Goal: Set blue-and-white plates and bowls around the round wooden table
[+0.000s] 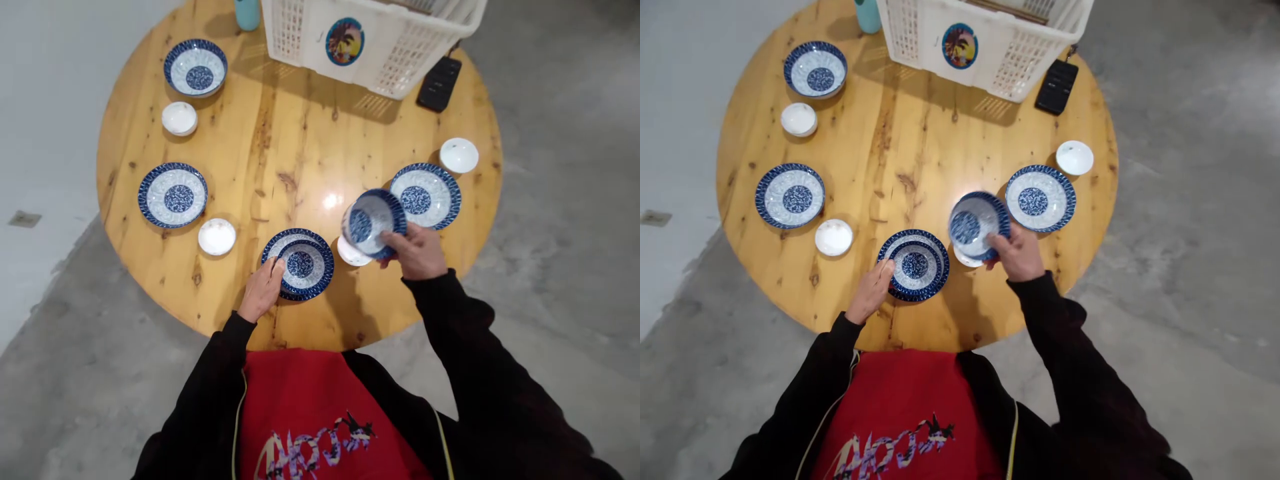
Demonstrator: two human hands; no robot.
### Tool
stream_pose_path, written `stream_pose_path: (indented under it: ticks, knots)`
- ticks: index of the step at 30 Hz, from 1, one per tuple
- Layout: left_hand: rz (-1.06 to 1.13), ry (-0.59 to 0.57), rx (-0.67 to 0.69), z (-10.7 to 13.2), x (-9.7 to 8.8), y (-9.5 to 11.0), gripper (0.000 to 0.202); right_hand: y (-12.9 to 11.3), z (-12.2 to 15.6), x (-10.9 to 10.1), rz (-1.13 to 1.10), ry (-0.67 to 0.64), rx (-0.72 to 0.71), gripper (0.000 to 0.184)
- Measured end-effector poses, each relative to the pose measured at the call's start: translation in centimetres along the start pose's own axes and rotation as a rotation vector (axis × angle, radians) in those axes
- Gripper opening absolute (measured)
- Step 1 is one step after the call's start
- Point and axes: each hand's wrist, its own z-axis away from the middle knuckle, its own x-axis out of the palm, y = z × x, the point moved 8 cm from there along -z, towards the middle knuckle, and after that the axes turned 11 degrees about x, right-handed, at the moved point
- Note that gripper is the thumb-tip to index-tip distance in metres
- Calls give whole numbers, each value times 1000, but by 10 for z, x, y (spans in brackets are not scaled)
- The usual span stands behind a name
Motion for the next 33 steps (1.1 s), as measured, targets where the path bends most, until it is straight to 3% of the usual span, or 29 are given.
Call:
stream_pose_path:
  ticks: [4,7,16,23,28,31,33]
  knots:
    - [157,23,-30,-1,4,-14,55,2,45,67,255,-280,-20,20]
    - [235,15,-60,0,7,-20,65,5,56,91,514,-285,-74,17]
    - [247,-16,8,1,8,-9,59,11,53,99,1083,-40,-315,48]
    - [204,-66,10,-6,13,-9,49,21,48,108,1324,-2,-277,44]
    - [350,-59,-9,-9,18,-11,48,26,46,107,1195,-37,-283,42]
    - [531,-45,-60,-10,20,-9,46,31,43,112,864,-160,-297,42]
    - [611,-34,-115,-11,22,-10,43,40,38,119,554,-291,-232,42]
